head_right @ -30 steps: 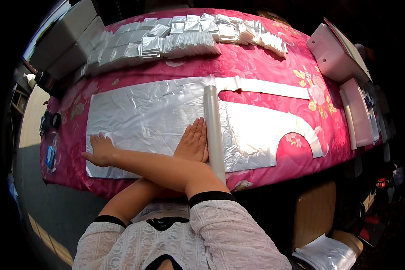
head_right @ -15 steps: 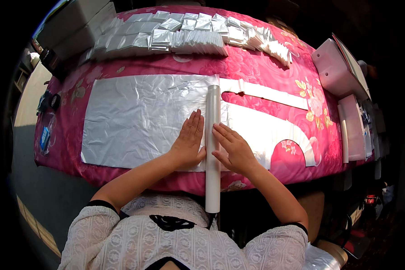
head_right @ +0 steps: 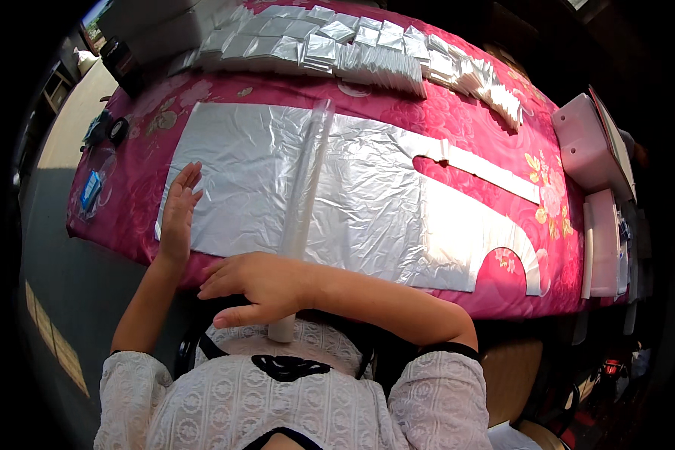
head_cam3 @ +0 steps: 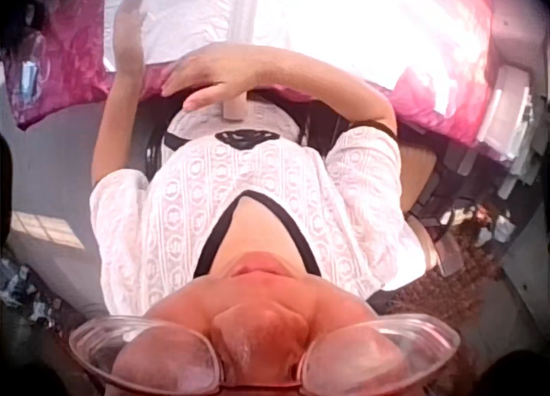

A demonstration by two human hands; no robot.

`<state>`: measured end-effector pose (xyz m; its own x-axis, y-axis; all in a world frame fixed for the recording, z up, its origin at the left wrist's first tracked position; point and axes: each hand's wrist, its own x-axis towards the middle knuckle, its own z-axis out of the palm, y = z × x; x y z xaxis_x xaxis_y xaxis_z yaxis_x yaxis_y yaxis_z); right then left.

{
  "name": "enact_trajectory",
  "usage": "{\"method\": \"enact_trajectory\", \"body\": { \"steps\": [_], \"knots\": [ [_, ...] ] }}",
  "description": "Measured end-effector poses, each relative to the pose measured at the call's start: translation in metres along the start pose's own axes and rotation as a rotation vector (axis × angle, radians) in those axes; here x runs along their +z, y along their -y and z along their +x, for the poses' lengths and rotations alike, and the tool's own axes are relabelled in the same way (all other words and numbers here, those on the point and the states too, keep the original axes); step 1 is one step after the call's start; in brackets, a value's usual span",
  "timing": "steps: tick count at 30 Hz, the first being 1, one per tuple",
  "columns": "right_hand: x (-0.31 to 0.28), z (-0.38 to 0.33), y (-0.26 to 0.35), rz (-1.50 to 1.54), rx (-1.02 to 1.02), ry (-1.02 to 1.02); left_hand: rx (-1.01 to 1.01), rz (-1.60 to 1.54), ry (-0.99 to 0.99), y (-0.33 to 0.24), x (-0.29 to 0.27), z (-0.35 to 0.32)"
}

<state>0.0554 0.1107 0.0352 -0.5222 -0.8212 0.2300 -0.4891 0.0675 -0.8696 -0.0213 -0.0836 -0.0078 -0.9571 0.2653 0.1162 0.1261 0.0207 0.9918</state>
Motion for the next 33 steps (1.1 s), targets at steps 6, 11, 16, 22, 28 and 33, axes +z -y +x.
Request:
{"method": "enact_trajectory", "body": {
  "steps": [6, 11, 16, 22, 28, 33],
  "knots": [
    [-0.030, -0.011, -0.041, -0.493, 0.148, -0.357, -0.125, 0.051, -0.044, 0.004, -0.060, -0.062],
    [-0.037, 0.012, -0.085, -0.817, 0.225, -0.209, -0.170, 0.124, -0.014, 0.011, -0.074, -0.090],
    [-0.023, 0.089, -0.118, -0.816, 0.101, -0.197, -0.211, 0.131, -0.039, 0.004, -0.075, -0.096],
    [0.008, 0.187, -0.133, -0.895, 0.218, -0.341, -0.214, 0.778, -0.002, -0.008, -0.075, -0.099],
    [0.036, 0.201, -0.132, -0.489, 0.427, -0.953, -0.420, 0.332, -0.004, 0.005, -0.081, -0.104],
    [0.008, 0.161, -0.107, 1.024, 0.319, -1.116, -0.600, -0.457, 0.310, -0.009, -0.074, -0.103]
  ]
}}
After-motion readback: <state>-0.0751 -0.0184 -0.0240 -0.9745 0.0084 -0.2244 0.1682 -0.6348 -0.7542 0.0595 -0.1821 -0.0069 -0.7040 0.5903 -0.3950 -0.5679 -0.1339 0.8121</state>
